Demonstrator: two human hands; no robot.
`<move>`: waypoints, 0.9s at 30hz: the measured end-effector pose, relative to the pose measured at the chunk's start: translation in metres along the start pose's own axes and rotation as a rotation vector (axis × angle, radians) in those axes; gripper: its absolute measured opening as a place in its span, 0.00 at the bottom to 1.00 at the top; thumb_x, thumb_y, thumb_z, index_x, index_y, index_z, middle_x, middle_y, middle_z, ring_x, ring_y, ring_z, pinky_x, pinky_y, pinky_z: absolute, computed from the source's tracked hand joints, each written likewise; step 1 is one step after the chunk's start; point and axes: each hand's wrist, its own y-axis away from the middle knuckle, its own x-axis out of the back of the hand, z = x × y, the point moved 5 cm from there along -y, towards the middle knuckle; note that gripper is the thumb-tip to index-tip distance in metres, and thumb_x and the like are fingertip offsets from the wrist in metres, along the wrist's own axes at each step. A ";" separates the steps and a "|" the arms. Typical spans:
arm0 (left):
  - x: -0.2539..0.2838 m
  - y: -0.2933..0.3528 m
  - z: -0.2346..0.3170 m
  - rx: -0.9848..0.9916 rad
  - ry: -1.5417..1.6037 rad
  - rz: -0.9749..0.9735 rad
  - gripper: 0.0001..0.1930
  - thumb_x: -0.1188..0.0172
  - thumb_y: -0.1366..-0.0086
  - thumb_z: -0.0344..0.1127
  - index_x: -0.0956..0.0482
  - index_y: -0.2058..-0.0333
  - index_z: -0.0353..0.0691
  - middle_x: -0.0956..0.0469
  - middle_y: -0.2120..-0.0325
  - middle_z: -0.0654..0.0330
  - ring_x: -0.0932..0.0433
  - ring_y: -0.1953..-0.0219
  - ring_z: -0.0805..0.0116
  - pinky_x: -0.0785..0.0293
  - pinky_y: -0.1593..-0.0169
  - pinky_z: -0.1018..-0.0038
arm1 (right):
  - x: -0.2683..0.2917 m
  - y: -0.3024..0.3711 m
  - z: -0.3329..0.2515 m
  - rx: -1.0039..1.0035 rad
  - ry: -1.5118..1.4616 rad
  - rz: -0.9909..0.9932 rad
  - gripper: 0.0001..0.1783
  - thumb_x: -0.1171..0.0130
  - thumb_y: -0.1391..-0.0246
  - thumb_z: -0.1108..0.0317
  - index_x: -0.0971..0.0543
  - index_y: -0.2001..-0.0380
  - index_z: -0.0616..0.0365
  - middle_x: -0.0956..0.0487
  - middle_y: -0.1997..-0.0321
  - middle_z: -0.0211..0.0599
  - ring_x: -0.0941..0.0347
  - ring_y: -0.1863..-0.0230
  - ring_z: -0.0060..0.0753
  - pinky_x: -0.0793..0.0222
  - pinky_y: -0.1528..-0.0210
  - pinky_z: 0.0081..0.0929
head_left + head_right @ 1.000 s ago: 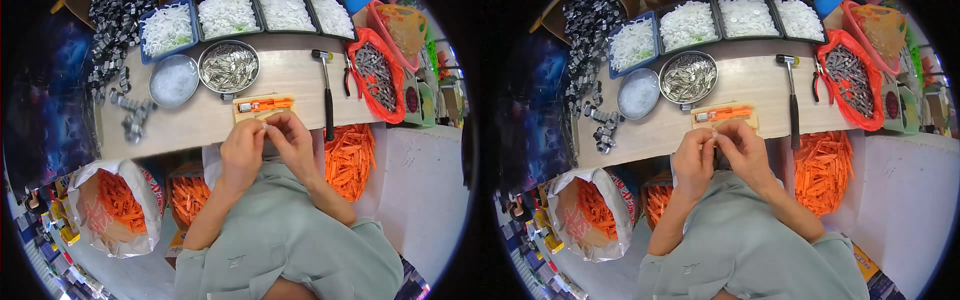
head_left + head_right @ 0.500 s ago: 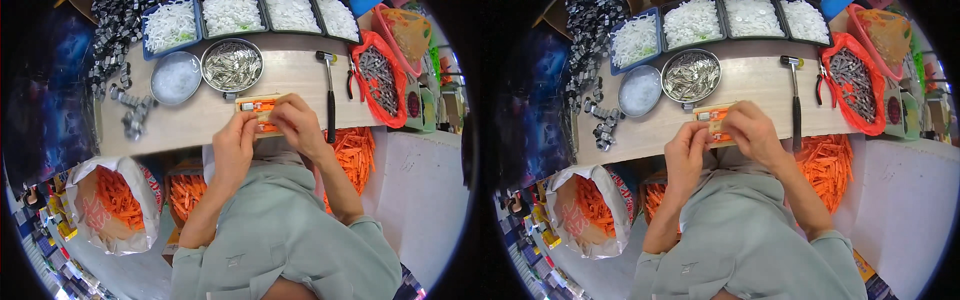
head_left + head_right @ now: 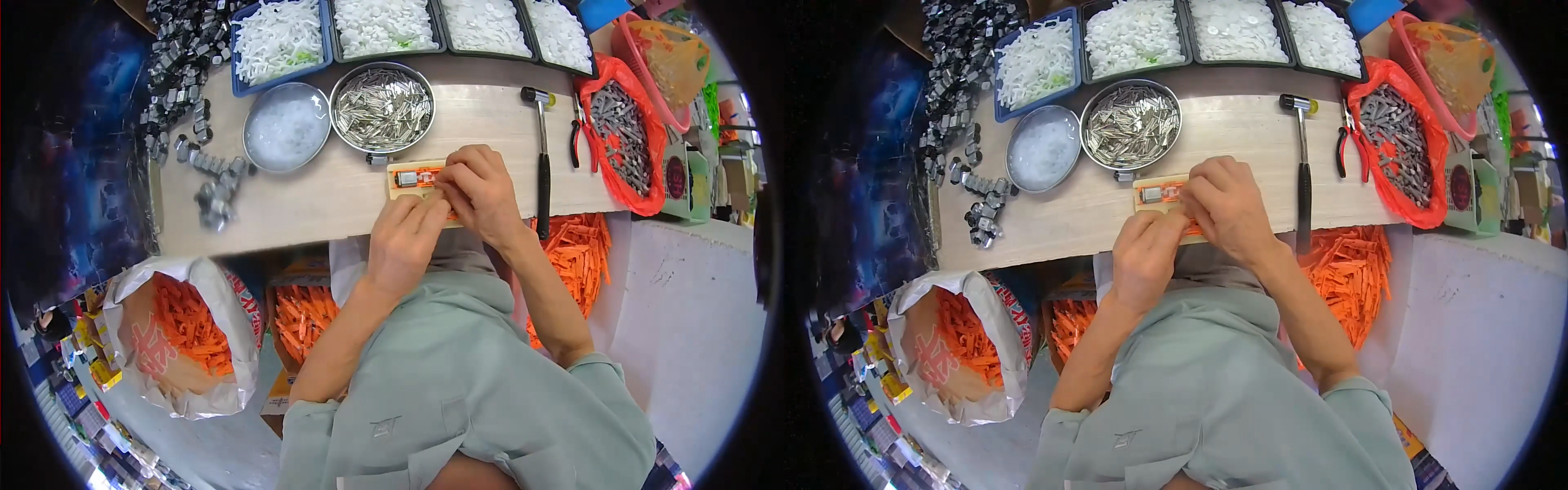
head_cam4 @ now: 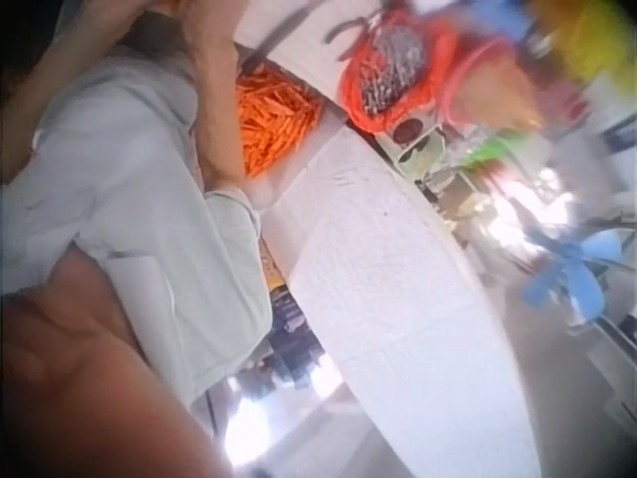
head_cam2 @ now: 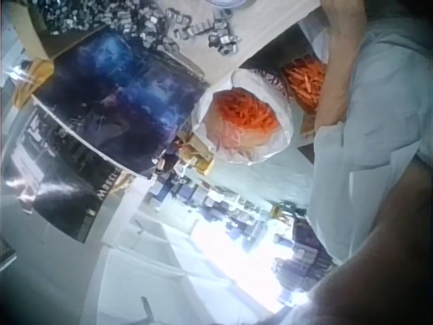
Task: The person assembles toy car components by taking toy car bodies, axles, and plastic components from storage bins and joining them together with a hammer and pliers.
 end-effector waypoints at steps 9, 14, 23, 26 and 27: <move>-0.011 -0.002 0.006 -0.101 -0.218 -0.063 0.14 0.40 0.47 0.30 0.21 0.61 0.31 0.17 0.57 0.49 0.22 0.59 0.61 0.26 0.60 0.69 | 0.005 0.002 0.001 0.036 -0.008 -0.012 0.12 0.34 0.57 0.78 0.20 0.66 0.59 0.23 0.61 0.37 0.27 0.56 0.43 0.32 0.53 0.37; -0.017 -0.006 0.015 -0.104 -0.333 -0.109 0.13 0.40 0.46 0.30 0.21 0.62 0.30 0.17 0.58 0.47 0.21 0.59 0.61 0.29 0.63 0.70 | 0.011 -0.007 0.000 0.037 -0.008 -0.095 0.12 0.33 0.58 0.77 0.20 0.66 0.58 0.23 0.61 0.36 0.27 0.56 0.42 0.32 0.53 0.37; -0.020 -0.011 0.018 -0.158 -0.446 -0.228 0.13 0.39 0.49 0.29 0.22 0.64 0.29 0.17 0.60 0.47 0.22 0.60 0.61 0.28 0.63 0.70 | 0.051 -0.091 0.090 -0.134 0.118 0.188 0.09 0.35 0.48 0.70 0.19 0.62 0.58 0.21 0.61 0.42 0.24 0.59 0.48 0.27 0.55 0.40; -0.012 -0.017 0.018 -0.147 -0.336 -0.172 0.13 0.38 0.49 0.27 0.21 0.62 0.31 0.16 0.62 0.50 0.22 0.61 0.62 0.27 0.63 0.70 | 0.060 -0.119 0.132 -0.122 0.359 0.337 0.10 0.35 0.47 0.68 0.18 0.61 0.58 0.21 0.62 0.43 0.23 0.58 0.47 0.27 0.54 0.39; -0.006 -0.018 0.017 -0.071 -0.176 -0.136 0.12 0.37 0.47 0.26 0.21 0.62 0.33 0.16 0.63 0.52 0.21 0.62 0.61 0.26 0.62 0.69 | 0.055 -0.125 0.143 -0.136 0.424 0.254 0.10 0.35 0.47 0.68 0.18 0.61 0.58 0.20 0.61 0.44 0.23 0.57 0.47 0.27 0.54 0.40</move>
